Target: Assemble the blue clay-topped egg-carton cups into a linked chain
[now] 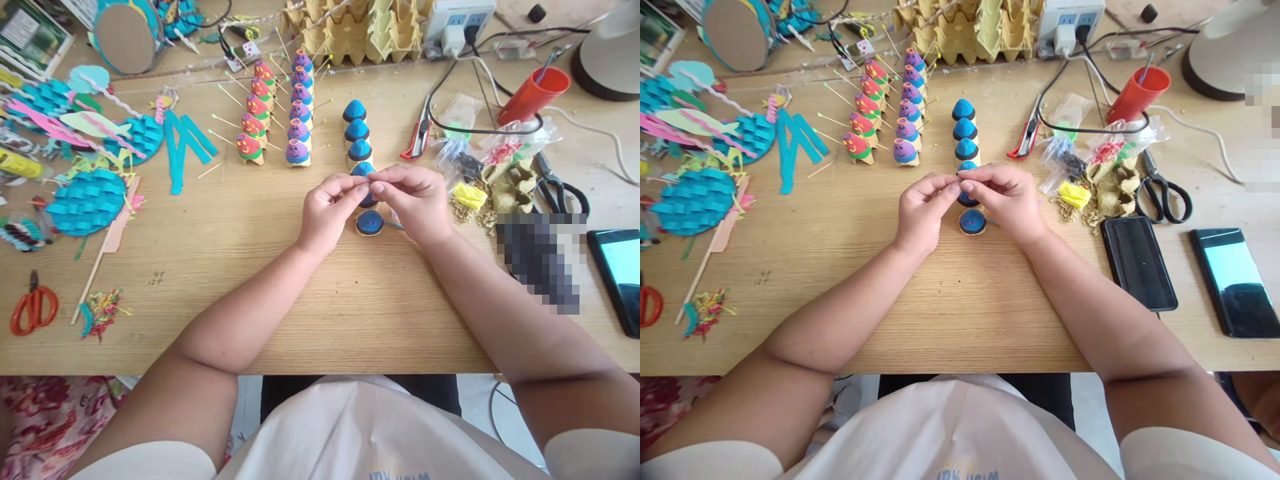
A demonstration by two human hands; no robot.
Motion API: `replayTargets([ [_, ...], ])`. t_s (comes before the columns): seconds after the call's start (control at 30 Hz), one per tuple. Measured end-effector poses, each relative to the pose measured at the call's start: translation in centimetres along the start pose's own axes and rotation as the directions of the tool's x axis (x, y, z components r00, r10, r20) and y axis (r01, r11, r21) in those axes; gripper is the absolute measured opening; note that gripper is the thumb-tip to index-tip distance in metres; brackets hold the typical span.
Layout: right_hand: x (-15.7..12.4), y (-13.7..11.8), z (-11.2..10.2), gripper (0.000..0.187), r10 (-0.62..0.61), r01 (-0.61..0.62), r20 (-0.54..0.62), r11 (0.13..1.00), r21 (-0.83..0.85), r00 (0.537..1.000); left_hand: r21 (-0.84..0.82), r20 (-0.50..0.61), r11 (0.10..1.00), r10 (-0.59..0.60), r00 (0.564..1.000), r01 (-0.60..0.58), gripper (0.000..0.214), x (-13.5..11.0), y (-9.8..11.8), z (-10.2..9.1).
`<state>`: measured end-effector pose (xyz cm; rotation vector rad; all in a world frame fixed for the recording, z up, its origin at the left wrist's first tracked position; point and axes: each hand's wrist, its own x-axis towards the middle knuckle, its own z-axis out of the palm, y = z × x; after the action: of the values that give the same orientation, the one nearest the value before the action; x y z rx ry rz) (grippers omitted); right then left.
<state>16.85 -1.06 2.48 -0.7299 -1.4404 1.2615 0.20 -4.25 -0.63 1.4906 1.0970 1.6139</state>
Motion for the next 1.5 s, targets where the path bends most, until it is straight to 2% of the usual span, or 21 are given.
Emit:
replayTargets([
  [0.2,0.2,-0.1,-0.1,0.036,0.019,-0.022,-0.063,0.999,-0.048,0.998,-0.022,-0.035,1.0,-0.006,0.999,0.005,0.032,-0.1,1.0,-0.1],
  [0.6,0.4,0.3,-0.2,0.051,0.033,-0.036,-0.057,0.998,-0.051,0.998,0.096,-0.027,0.993,0.066,0.997,-0.063,0.033,-0.1,0.8,-0.3],
  [0.87,0.3,0.4,-0.3,0.054,0.052,-0.053,-0.029,0.997,-0.063,0.998,0.132,0.018,0.986,0.101,0.995,-0.102,0.033,-0.2,1.1,-0.2],
  [1.13,0.1,0.3,-0.5,0.049,0.047,-0.046,0.007,0.995,-0.086,0.999,0.135,0.025,0.984,0.115,0.993,-0.117,0.031,-0.2,1.3,-0.2],
  [1.33,0.1,-0.3,-0.2,0.051,0.045,-0.04,0.048,0.995,-0.091,0.998,0.137,-0.012,0.982,0.135,0.991,-0.132,0.026,-0.2,1.6,0.0],
  [1.5,0.2,0.0,-0.3,0.057,0.078,-0.074,0.068,0.995,-0.059,0.995,0.118,-0.056,0.986,0.126,0.99,-0.119,0.025,-0.1,1.1,0.0],
])
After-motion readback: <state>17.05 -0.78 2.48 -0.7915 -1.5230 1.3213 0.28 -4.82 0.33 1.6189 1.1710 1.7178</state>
